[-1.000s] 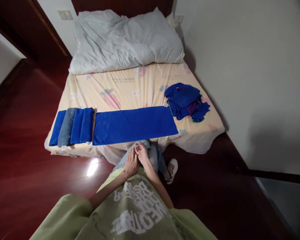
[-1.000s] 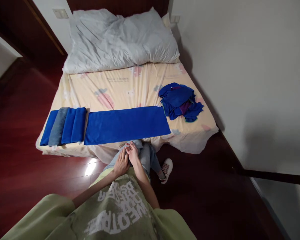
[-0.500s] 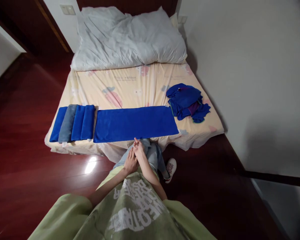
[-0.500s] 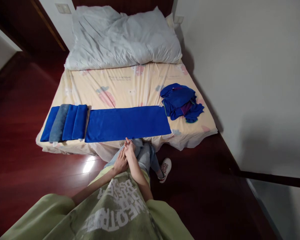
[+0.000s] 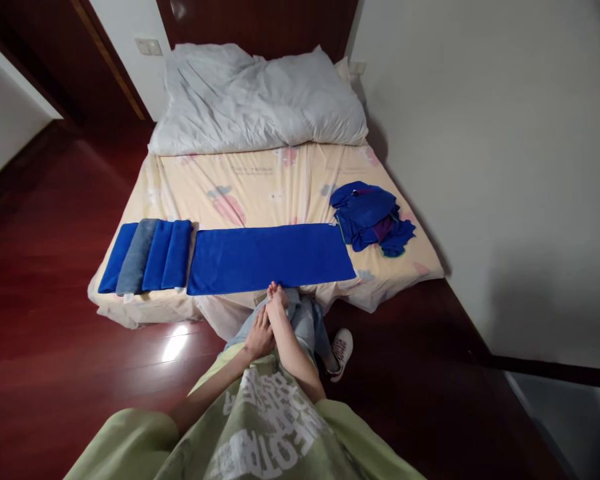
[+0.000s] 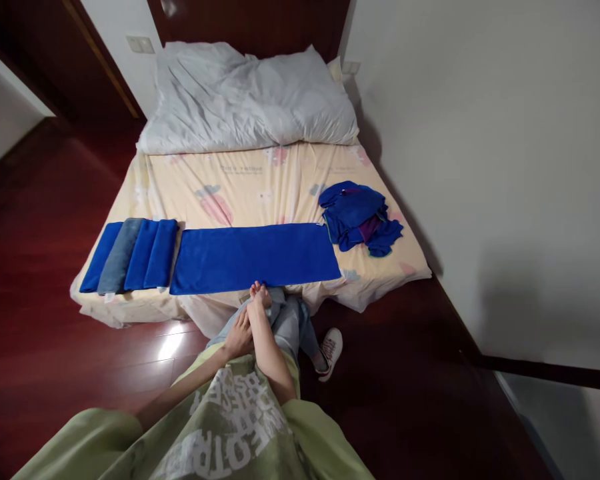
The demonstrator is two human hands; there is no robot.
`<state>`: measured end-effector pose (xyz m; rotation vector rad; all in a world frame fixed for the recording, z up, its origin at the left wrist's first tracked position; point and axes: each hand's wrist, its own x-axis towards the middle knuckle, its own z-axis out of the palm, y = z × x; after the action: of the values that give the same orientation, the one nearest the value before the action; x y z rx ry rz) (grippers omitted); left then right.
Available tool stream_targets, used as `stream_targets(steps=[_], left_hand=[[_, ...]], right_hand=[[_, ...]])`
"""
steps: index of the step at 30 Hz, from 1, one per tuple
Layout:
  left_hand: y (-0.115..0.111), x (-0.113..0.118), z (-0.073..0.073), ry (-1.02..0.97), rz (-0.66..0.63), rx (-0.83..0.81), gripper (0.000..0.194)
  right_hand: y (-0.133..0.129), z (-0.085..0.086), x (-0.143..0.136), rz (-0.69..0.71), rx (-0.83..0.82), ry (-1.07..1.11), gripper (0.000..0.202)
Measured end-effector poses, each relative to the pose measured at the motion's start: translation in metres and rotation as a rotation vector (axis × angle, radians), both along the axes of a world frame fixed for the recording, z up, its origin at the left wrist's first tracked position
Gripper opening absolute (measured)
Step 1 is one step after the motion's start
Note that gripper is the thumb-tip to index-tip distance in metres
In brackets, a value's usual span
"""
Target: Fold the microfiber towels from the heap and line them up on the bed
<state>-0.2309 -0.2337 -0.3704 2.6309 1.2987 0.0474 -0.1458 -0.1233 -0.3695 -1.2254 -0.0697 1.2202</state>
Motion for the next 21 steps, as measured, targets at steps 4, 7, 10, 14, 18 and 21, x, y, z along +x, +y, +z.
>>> stream_targets(steps=[4, 7, 10, 14, 18, 21], left_hand=[[0.006, -0.003, 0.008, -0.048, 0.031, -0.053, 0.057], [0.037, -0.010, 0.024, -0.087, 0.000, -0.184, 0.039], [0.103, -0.017, 0.051, -0.113, -0.099, -0.424, 0.026], [0.221, -0.013, 0.087, -0.263, 0.008, -0.387, 0.033], [0.322, 0.013, 0.100, -0.105, 0.173, -0.255, 0.038], [0.369, 0.037, 0.088, -0.025, 0.211, -0.280, 0.037]], right_hand=[[0.003, 0.001, 0.002, -0.158, -0.187, 0.178, 0.006], [0.001, 0.003, 0.009, -0.133, -0.169, 0.245, 0.005], [-0.003, 0.005, 0.017, -0.136, -0.181, 0.318, 0.008], [-0.010, 0.007, 0.022, -0.131, -0.185, 0.364, 0.006], [-0.014, 0.006, 0.023, -0.099, -0.193, 0.371, 0.004], [-0.016, 0.001, 0.024, -0.085, -0.194, 0.377, 0.009]])
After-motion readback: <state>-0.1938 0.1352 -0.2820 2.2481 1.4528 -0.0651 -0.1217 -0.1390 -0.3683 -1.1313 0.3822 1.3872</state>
